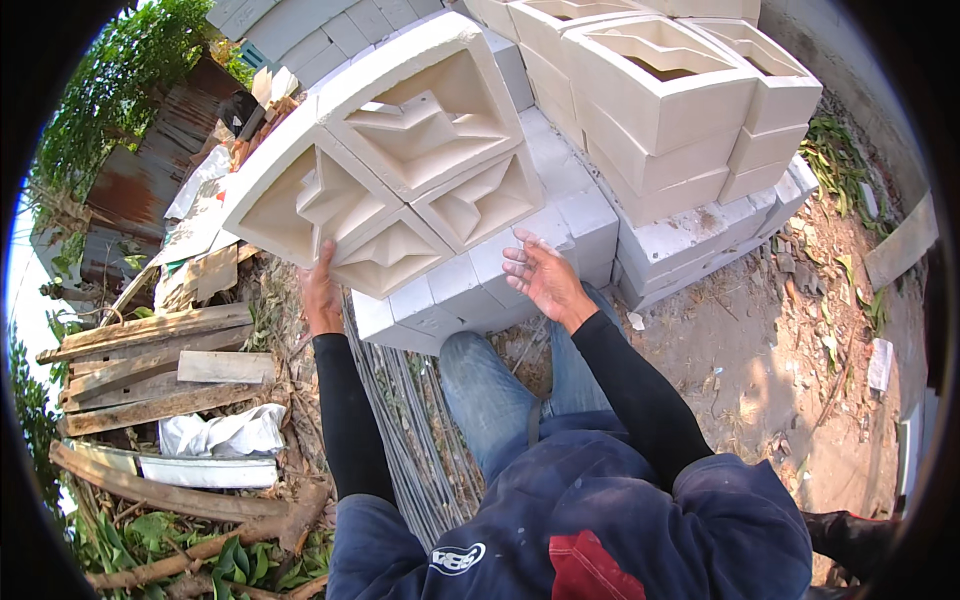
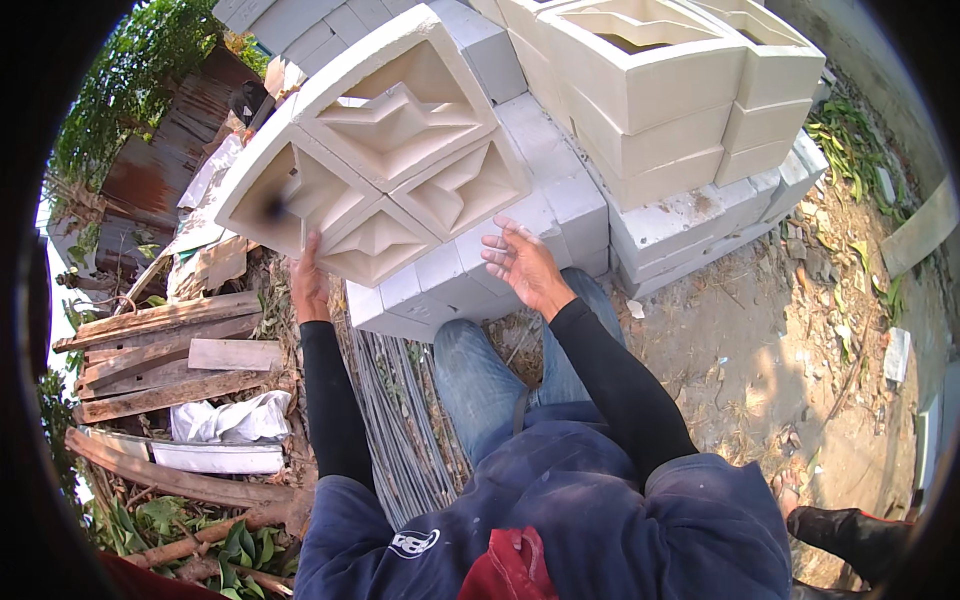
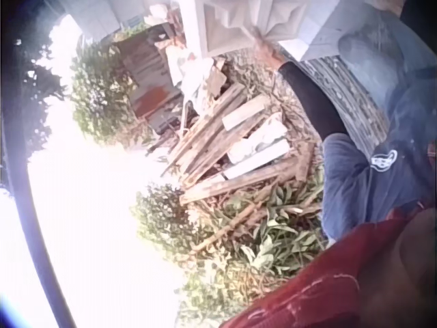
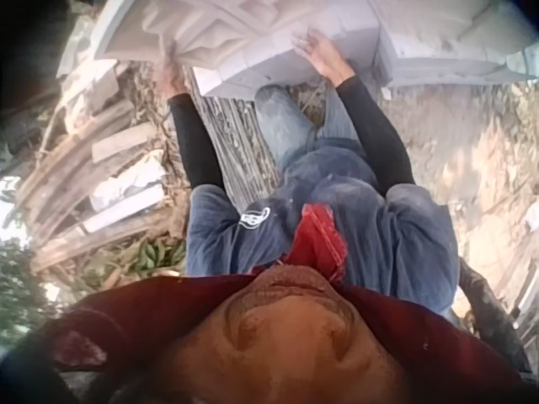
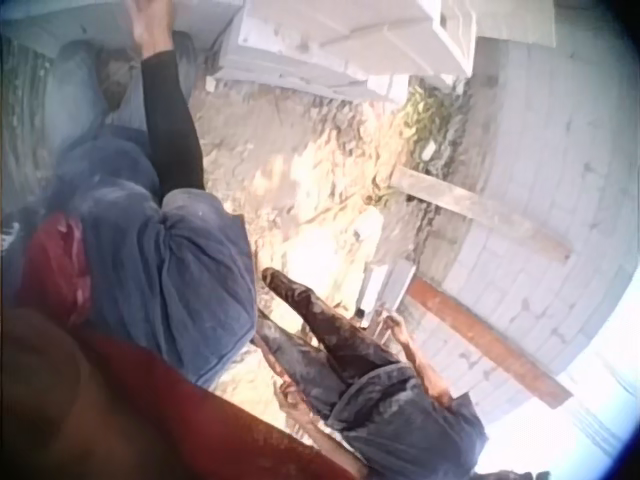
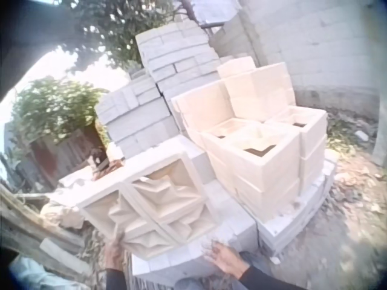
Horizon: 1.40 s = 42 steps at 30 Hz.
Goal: The person picks up decorative concrete vent blocks from a large stack and moves them to form a new pile.
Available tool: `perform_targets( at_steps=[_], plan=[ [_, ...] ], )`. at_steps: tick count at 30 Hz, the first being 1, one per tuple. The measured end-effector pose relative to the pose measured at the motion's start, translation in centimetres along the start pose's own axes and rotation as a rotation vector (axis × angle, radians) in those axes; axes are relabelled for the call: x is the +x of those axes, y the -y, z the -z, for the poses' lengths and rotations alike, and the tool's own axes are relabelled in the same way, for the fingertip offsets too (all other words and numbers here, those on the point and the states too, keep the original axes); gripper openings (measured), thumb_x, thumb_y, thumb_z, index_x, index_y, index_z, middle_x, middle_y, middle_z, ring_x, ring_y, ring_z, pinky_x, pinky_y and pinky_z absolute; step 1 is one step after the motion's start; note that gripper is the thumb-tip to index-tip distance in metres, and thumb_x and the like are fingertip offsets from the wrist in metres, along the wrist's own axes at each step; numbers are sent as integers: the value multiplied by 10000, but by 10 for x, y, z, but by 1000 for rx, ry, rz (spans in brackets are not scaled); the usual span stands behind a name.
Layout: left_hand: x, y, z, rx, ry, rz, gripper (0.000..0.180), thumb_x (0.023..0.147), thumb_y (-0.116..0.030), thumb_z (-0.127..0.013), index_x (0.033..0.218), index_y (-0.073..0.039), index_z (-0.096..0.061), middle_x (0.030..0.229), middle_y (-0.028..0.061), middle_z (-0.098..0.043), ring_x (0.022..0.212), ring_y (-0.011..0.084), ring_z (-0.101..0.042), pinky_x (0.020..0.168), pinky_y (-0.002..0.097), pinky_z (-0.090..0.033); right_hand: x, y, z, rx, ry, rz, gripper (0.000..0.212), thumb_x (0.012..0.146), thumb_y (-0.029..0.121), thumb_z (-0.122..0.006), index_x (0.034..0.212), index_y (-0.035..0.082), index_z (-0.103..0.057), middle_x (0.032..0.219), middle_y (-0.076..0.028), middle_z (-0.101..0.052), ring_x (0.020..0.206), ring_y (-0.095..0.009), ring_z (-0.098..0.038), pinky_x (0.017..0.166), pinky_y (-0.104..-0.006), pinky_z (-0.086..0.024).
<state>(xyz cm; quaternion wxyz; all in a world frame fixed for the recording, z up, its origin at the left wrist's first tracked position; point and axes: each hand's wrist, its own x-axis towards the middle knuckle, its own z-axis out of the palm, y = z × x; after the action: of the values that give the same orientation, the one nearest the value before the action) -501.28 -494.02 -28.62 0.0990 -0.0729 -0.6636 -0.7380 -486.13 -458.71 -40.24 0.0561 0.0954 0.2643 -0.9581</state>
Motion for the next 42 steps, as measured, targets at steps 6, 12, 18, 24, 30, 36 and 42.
perform_targets(
  at_steps=[6,12,18,24,30,36,42],
  plan=[
    [1,5,-1,-3,-18,-32,860,803,-283,-894,1469,9,-434,1386,152,-575,1263,268,-562,1111,401,-420,-11,-18,23,-50,-60,-46,391,1058,282,-566,1418,140,-515,1164,-87,-640,986,-186,-646,827,-338,-546],
    [-20,-5,-16,42,-101,-49,833,805,-363,-886,1431,11,-483,1365,141,-591,1251,240,-560,1090,390,-421,-40,-68,65,-64,-61,-268,389,1051,324,-586,1394,147,-536,1171,-88,-650,1001,-203,-650,830,-353,-549],
    [-37,18,-21,60,-227,-133,667,908,-434,-792,1348,14,-567,1248,102,-657,1130,174,-596,1018,318,-434,-58,-103,101,-156,-112,-495,419,1057,317,-572,1437,157,-499,1217,-93,-644,1080,-238,-635,892,-403,-542],
    [-73,77,-13,223,-249,-205,487,945,-270,-772,1285,13,-569,1167,97,-668,1061,150,-607,937,299,-469,-58,-91,123,-161,-84,-584,558,1074,372,-531,1564,180,-347,1455,-159,-521,1285,-321,-558,1004,-463,-499],
    [-81,112,-24,330,-369,-216,481,909,-186,-785,1279,19,-555,1053,149,-697,961,208,-661,857,333,-508,-55,-90,122,-241,-29,-645,600,1082,381,-517,1605,192,-291,1513,-172,-472,1350,-336,-514,1045,-474,-476],
    [-83,119,-38,746,-568,-281,425,932,-160,-724,1259,32,-533,1041,276,-674,973,443,-664,826,464,-506,-53,-94,121,-284,-78,-658,577,1080,388,-522,1585,190,-327,1498,-155,-486,1344,-327,-519,1043,-481,-475],
    [-85,116,-45,778,-602,-160,641,929,-120,-682,1492,34,-416,1275,299,-631,1106,476,-634,918,496,-507,-50,-96,123,-262,-57,-668,510,1083,366,-518,1545,195,-384,1460,-128,-521,1294,-303,-556,1021,-487,-496]
  ],
)
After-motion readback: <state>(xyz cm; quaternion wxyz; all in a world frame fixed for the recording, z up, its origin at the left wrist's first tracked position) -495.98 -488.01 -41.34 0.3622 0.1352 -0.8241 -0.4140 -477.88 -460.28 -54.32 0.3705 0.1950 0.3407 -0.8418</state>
